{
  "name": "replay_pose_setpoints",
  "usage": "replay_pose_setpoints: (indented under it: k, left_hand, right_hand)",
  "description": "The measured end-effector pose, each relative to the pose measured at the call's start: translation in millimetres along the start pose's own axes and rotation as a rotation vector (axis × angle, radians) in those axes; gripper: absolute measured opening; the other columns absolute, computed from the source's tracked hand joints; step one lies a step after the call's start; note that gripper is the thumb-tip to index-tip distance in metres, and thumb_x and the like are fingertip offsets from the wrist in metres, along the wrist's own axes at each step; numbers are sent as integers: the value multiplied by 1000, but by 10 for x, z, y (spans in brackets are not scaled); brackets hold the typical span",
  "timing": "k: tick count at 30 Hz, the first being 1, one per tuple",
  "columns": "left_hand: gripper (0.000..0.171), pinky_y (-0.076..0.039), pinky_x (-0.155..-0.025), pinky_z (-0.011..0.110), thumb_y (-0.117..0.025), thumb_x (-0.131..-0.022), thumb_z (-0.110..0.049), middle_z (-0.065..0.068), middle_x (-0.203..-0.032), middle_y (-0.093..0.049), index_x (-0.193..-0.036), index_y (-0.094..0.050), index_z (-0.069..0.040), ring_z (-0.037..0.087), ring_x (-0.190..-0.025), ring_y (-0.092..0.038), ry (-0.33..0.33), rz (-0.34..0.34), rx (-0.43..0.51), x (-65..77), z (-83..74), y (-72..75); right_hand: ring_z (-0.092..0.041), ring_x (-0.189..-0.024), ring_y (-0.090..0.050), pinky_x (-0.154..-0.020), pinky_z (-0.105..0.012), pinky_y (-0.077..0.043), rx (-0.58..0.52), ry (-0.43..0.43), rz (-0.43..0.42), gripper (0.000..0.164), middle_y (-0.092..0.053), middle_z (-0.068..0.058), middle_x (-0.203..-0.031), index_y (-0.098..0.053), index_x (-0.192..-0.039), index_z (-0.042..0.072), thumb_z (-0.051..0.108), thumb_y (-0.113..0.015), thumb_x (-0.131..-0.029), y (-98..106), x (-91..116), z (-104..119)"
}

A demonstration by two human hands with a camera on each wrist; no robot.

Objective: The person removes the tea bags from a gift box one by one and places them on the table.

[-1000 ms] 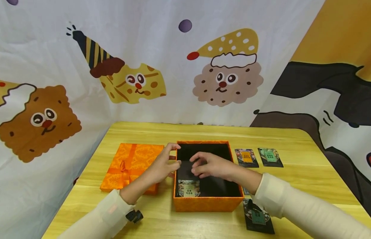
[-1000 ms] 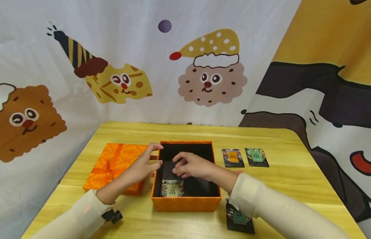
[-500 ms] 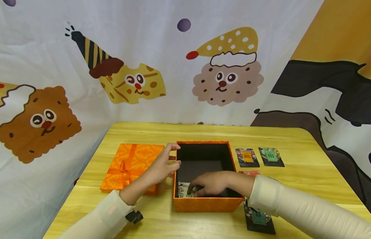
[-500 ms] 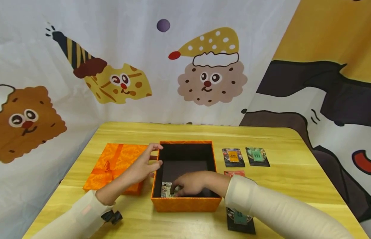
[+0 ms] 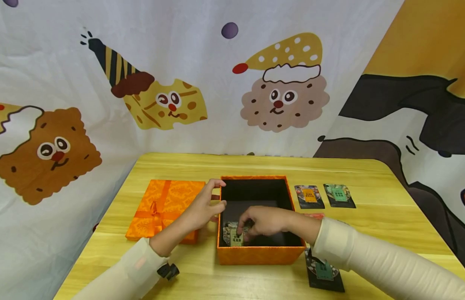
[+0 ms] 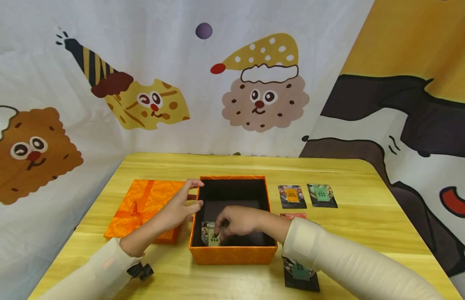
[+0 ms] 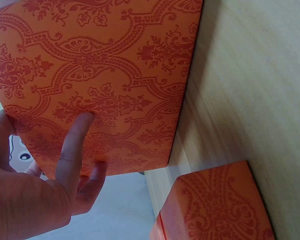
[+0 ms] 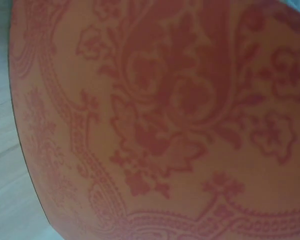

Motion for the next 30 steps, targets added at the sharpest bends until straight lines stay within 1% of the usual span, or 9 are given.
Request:
replay_pose_setpoints:
  k: [3,5,8,13,15,17,21,25,30]
  left_hand:
    - [51,-61,-61,42,-65,-98,-6,15,-158,-32,-142,-41,-14,44,-127,-54,0,-5,-2,3,-7,5]
    - [51,-61,-61,42,-65,-98,-6,15,-158,-32,-142,-41,-15,44,-127,-55,-1,-8,0,6,-9,5]
    - [51,-62,-61,42,-64,-98,-5,16,-158,-33,-142,-41,-14,44,-126,-55,0,-12,4,6,-3,6]
    - [51,-61,-61,40,-64,-98,-6,16,-158,-32,-142,-41,-15,45,-128,-55,-4,-14,-5,7,4,9]
    - [51,-61,-61,39,-64,-98,-6,16,-158,-32,-142,-41,-15,45,-128,-54,-4,-12,-6,8,2,8]
    - [50,-61,-61,40,-64,-98,-6,16,-158,-32,-142,-42,-16,45,-128,-54,-3,-14,-3,9,2,9]
    - [51,-62,-62,44,-65,-97,-5,16,-158,-32,-142,-42,-15,45,-128,-54,-3,-16,9,14,-4,9]
    - [52,-62,-63,47,-65,-97,-6,16,-158,-33,-142,-42,-13,46,-129,-53,-7,-11,19,11,-9,2]
    - [51,-62,-62,45,-65,-97,-7,15,-158,-33,-143,-42,-12,46,-129,-54,-5,-7,21,7,-4,2]
  right_hand:
    - [-11,-66,-54,-61,-27,-47,-55,-6,-117,10,-66,0,-88,-72,-94,7,10,-80,-90,112,7,-3]
    - [-13,-60,-47,-59,-28,-43,-66,-6,-185,16,-61,0,-85,-67,-90,7,13,-82,-88,177,16,-3]
    - [-15,-58,-41,-58,-30,-41,-89,-10,-247,25,-53,-3,-83,-60,-93,8,10,-84,-86,226,29,-2]
    - [-17,-59,-44,-59,-32,-44,-189,-62,-277,42,-57,-7,-88,-57,-117,7,3,-84,-84,245,44,-48]
    - [-17,-59,-47,-60,-31,-45,-231,-75,-286,45,-61,-10,-91,-58,-122,8,3,-83,-85,259,52,-68]
    - [-18,-60,-50,-61,-32,-47,-269,-72,-287,41,-64,-11,-95,-59,-122,9,3,-80,-88,271,62,-75]
    - [-21,-73,-60,-68,-34,-52,-331,-50,-276,34,-63,-13,-101,-58,-121,9,4,-76,-92,281,92,-77]
    - [-24,-80,-63,-70,-34,-53,-406,-37,-279,31,-62,-15,-99,-54,-120,5,4,-73,-95,304,142,-85]
    - [-26,-83,-65,-73,-36,-54,-453,-21,-301,33,-65,-16,-99,-51,-123,5,6,-71,-97,384,236,-61]
Point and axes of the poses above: each hand's wrist, its own x-axis away from the middle knuckle, its own y-axis out of the back of the hand, z = x × y, the point moved 8 cm from there along -x, towards the middle knuckle
